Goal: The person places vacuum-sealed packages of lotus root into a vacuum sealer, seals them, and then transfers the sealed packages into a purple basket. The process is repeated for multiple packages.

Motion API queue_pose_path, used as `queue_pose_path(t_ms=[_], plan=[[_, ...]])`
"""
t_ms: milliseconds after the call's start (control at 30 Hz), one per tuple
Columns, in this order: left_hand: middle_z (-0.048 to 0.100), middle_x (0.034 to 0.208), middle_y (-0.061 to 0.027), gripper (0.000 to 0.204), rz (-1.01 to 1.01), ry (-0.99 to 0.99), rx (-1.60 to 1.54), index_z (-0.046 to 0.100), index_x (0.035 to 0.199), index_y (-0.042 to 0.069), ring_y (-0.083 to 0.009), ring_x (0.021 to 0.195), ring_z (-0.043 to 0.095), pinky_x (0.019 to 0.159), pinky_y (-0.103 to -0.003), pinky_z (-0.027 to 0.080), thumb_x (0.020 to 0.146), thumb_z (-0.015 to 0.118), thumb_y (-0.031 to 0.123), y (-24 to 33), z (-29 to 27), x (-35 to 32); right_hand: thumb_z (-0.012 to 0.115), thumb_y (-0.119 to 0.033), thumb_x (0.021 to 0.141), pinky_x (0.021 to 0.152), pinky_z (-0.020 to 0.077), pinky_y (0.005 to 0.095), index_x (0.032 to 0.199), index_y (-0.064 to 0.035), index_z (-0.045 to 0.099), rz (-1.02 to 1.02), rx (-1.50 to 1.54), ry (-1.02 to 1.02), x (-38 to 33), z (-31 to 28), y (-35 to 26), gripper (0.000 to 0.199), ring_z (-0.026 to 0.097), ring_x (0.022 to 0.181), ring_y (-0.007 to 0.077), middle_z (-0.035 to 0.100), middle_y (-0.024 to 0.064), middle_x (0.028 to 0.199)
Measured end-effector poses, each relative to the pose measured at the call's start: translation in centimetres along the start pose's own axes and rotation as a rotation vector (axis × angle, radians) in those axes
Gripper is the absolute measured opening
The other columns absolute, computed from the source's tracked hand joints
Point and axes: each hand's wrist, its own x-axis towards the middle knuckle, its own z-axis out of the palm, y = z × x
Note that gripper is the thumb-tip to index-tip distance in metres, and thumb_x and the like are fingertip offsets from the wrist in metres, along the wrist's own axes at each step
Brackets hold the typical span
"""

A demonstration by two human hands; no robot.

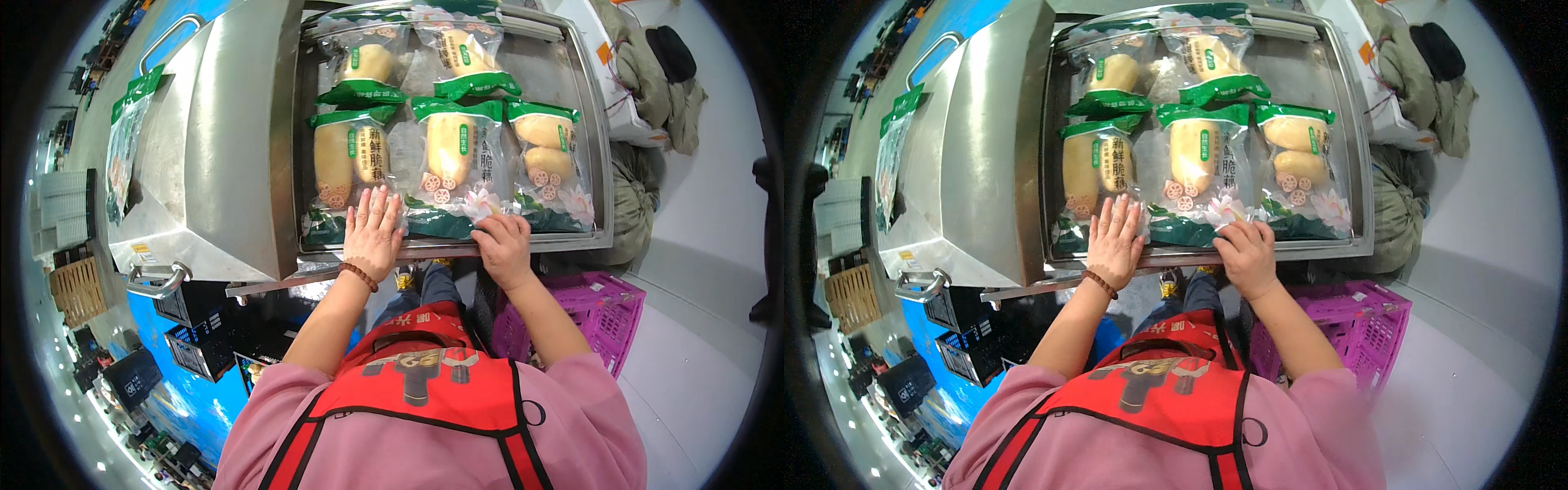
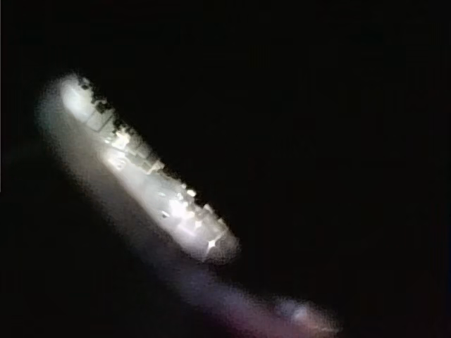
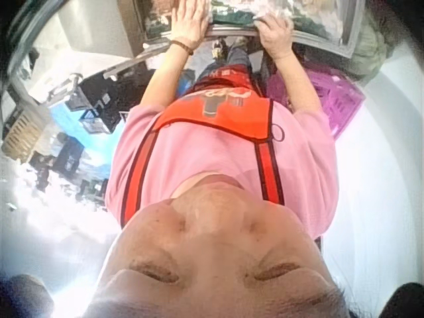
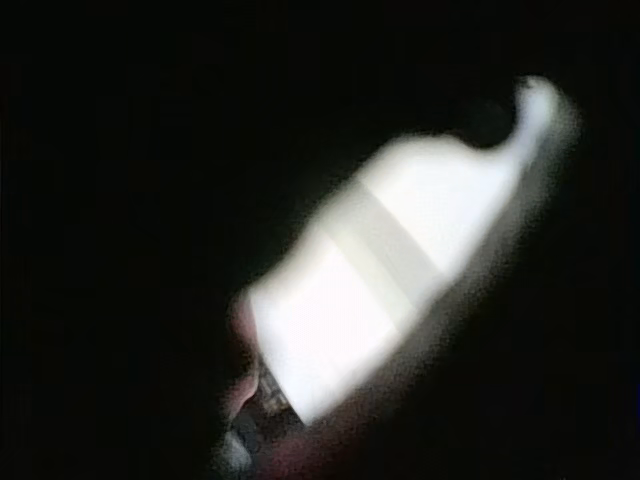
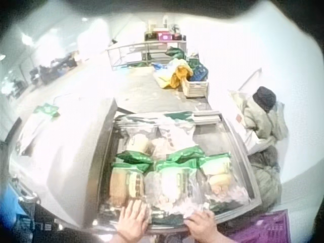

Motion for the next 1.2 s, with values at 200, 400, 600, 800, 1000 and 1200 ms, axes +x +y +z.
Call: queue_pose_path(t_ms=[200, 400, 600, 800, 1000, 1200], plan=[[0.022, 0.153, -0.0036, 0.059, 0.068, -0.048, 0.035, 0.031, 0.145, 0.021, -0.0299, 0.142, 0.015, 0.111, -0.056, 0.013, 0.091, 0.05, 0.038, 0.4, 0.6, 0.0, 0.062, -0.008, 0.069, 0.086, 0.0427, 0.0387, 0.085, -0.0118, 0.065, 0.037, 0.093, 0.012, -1.7, 0.0, 2.8, 0.017, 0.057, 0.101, 0.022, 0.062, 0.0015, 0.098], [0.035, 0.147, 0.0025, 0.053, 0.394, -0.107, -0.042, 0.046, 0.136, 0.022, -0.0241, 0.14, 0.023, 0.111, -0.053, 0.017, 0.087, 0.056, 0.039, 2.1, 0.2, 0.5, 0.067, -0.01, 0.07, 0.085, 0.0443, 0.0384, 0.087, -0.0099, 0.064, 0.06, 0.176, 0.044, -1.9, -0.2, 2.8, 0.017, 0.057, 0.103, 0.0254, 0.062, 0.0037, 0.101], [0.041, 0.141, -0.0148, 0.055, 0.225, 0.079, -0.426, 0.05, 0.131, 0.01, -0.0336, 0.127, 0.043, 0.104, -0.047, 0.035, 0.081, 0.067, 0.027, 2.8, -1.0, 3.7, 0.071, -0.012, 0.072, 0.077, 0.0437, 0.039, 0.092, -0.009, 0.064, 0.418, 0.138, 0.186, -3.2, -2.4, 3.8, 0.021, 0.056, 0.091, 0.0275, 0.06, 0.0056, 0.096], [0.047, 0.132, -0.0248, 0.104, -0.551, 0.018, -1.078, 0.024, 0.141, -0.003, -0.033, 0.114, 0.054, 0.094, -0.039, 0.045, 0.069, 0.079, 0.047, 2.2, 1.1, 16.5, 0.071, -0.018, 0.071, 0.091, 0.0363, 0.0405, 0.097, -0.0129, 0.065, 0.306, -0.041, 0.029, -1.1, -2.2, 3.0, 0.027, 0.052, 0.106, 0.023, 0.061, 0.0011, 0.104], [0.058, 0.112, -0.0147, 0.101, -0.64, 0.069, -1.204, 0.033, 0.135, -0.006, -0.023, 0.097, 0.059, 0.083, -0.032, 0.048, 0.063, 0.085, 0.042, 3.1, 3.1, 20.1, 0.071, -0.025, 0.072, 0.101, 0.0262, 0.0498, 0.104, -0.0147, 0.065, 0.303, -0.112, -0.043, -3.1, -1.4, 3.5, 0.034, 0.047, 0.118, 0.0222, 0.059, -0.0017, 0.117], [0.061, 0.082, -0.0005, 0.067, -0.509, 0.234, -1.166, 0.045, 0.127, -0.002, -0.0076, 0.07, 0.054, 0.063, -0.023, 0.046, 0.073, 0.08, 0.017, 1.6, 1.7, 19.2, 0.07, -0.027, 0.074, 0.103, 0.0239, 0.0539, 0.104, -0.0152, 0.065, 0.268, -0.113, -0.053, -2.3, -1.1, 4.0, 0.032, 0.046, 0.12, 0.0226, 0.059, -0.0017, 0.118]])
